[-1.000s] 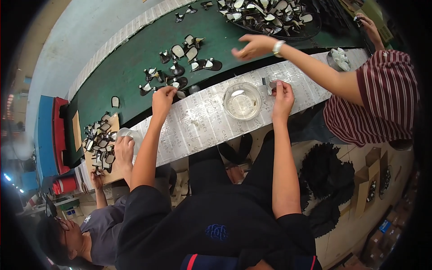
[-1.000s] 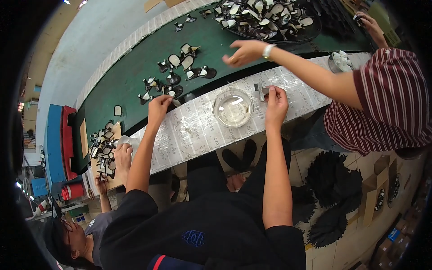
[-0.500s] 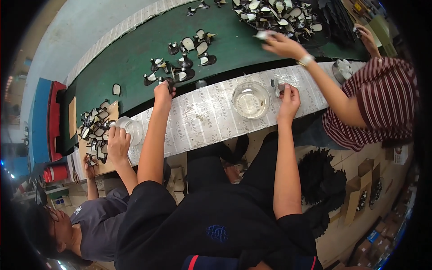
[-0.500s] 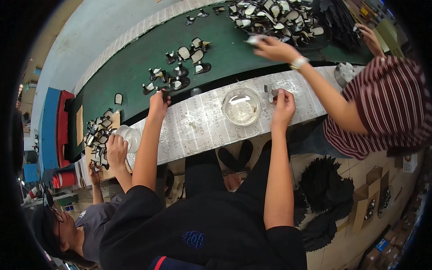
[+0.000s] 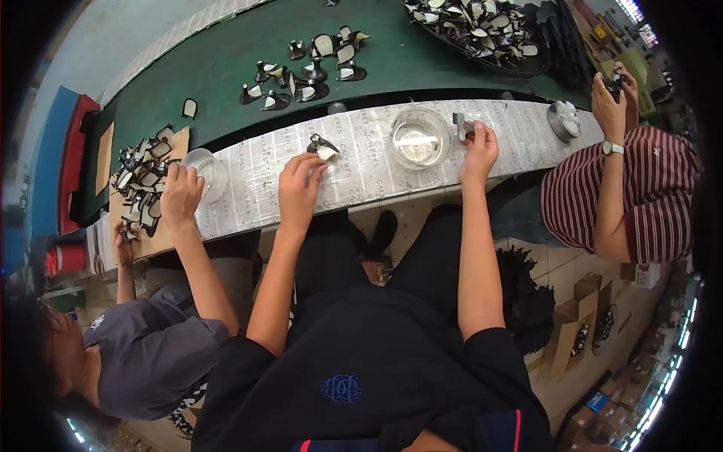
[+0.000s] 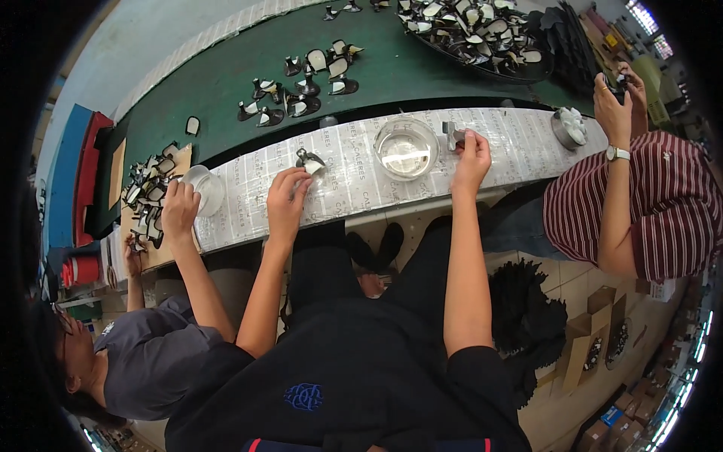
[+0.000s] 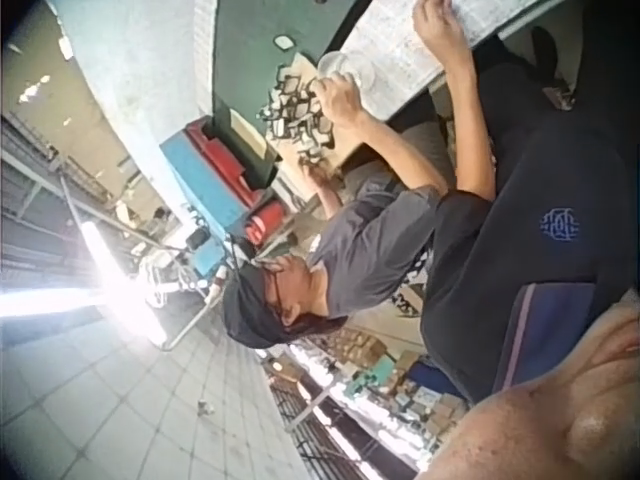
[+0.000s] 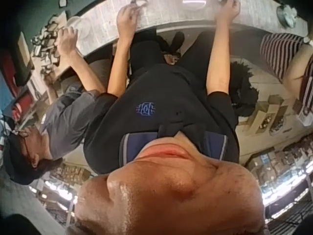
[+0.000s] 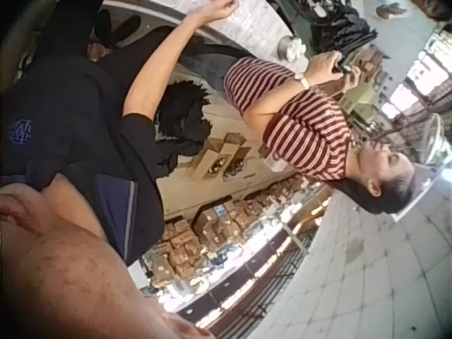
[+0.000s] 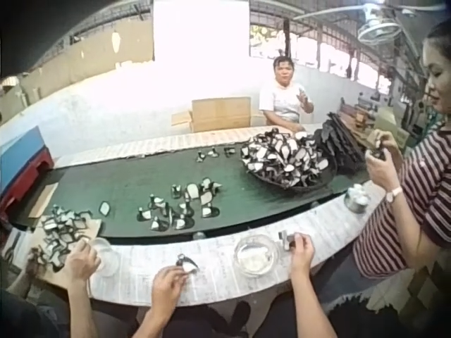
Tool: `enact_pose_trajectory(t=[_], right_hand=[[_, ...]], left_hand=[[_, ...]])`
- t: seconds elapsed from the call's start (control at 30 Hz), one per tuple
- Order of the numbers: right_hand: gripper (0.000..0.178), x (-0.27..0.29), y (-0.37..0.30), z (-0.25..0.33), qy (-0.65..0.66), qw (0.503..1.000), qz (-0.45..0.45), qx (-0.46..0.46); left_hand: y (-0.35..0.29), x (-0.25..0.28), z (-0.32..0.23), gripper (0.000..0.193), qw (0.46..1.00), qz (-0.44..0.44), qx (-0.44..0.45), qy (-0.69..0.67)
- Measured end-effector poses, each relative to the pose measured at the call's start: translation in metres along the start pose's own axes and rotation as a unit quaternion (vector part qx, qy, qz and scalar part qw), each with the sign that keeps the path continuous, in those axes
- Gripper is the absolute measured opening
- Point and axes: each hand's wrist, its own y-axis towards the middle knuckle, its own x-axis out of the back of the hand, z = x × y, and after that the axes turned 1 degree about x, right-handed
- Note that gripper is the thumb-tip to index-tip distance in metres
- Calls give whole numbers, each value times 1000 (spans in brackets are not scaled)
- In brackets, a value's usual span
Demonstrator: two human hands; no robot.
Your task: Apply adhesive to small shoe components and join them together at a manufacturing workstation.
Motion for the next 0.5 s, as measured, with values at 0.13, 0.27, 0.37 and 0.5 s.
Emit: enact_pose_trajectory(t=[0.13,0.27,0.37,0.5], right_hand=[[22,29,-10,4,198,977,-12,-79],[21,42,-57,37,200,975,-22,-96],[22,30,-80,72,154,985,15,-81],[21,9,-81,110,14,995,100,-18]], left_hand=[[8,3,-3,17,997,-6,71,-42],[26,-5,23,28,997,38,1,74],[30,-16,28,32,985,121,-34,119],[27,-24,-7,30,993,71,-53,80]])
